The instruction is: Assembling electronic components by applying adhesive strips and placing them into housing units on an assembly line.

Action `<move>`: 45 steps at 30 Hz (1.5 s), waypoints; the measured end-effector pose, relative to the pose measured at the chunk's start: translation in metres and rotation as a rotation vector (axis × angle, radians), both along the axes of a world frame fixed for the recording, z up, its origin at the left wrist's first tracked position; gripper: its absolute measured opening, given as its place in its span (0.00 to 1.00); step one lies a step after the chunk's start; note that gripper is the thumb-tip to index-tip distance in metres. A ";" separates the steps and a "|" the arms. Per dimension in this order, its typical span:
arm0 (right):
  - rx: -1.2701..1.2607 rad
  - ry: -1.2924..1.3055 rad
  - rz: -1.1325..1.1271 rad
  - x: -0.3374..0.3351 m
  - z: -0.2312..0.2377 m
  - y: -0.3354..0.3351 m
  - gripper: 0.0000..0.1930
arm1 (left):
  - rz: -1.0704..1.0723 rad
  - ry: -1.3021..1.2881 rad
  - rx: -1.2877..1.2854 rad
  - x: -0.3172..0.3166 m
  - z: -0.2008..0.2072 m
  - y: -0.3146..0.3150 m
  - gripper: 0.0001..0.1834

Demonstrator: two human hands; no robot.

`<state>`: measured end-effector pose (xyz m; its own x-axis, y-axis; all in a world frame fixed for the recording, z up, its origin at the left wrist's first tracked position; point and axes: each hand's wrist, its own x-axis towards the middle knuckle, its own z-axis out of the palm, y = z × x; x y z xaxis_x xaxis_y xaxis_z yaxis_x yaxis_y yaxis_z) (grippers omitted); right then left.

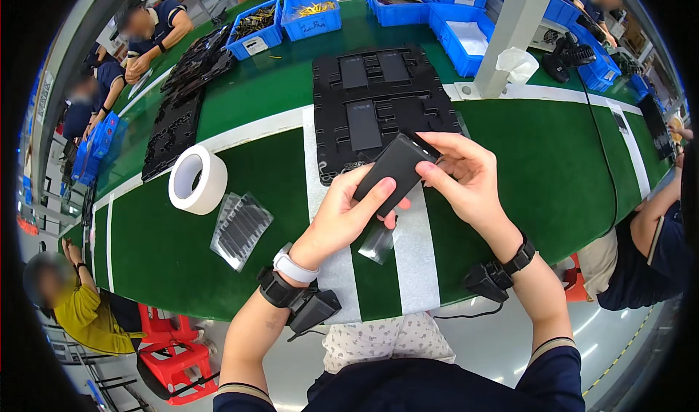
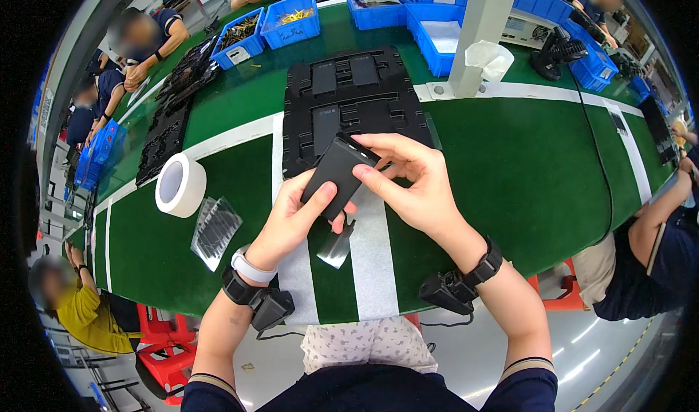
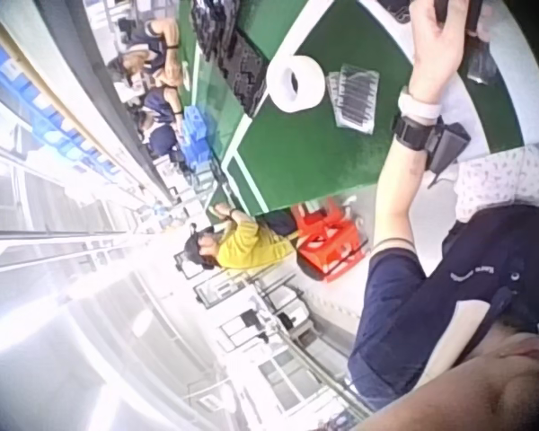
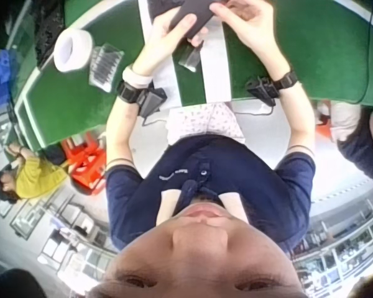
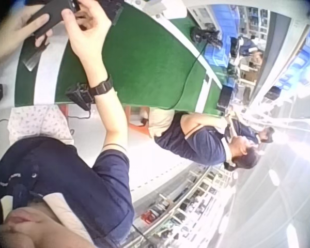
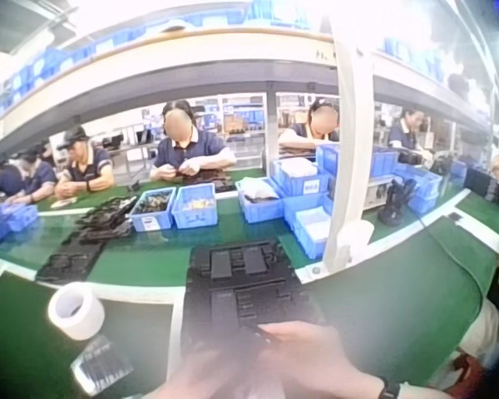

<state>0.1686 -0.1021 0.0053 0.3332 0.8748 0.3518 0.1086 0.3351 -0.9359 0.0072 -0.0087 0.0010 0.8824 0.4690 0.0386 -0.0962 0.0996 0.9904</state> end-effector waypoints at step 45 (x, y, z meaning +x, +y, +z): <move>-0.015 -0.305 0.211 0.017 0.005 0.008 0.22 | 0.034 0.181 -0.004 -0.010 0.014 0.008 0.15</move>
<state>0.1856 -0.0944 0.0107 0.0265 0.9190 0.3934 0.3136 0.3660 -0.8762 -0.0028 -0.0003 0.0152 0.8583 0.4985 -0.1215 0.0806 0.1029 0.9914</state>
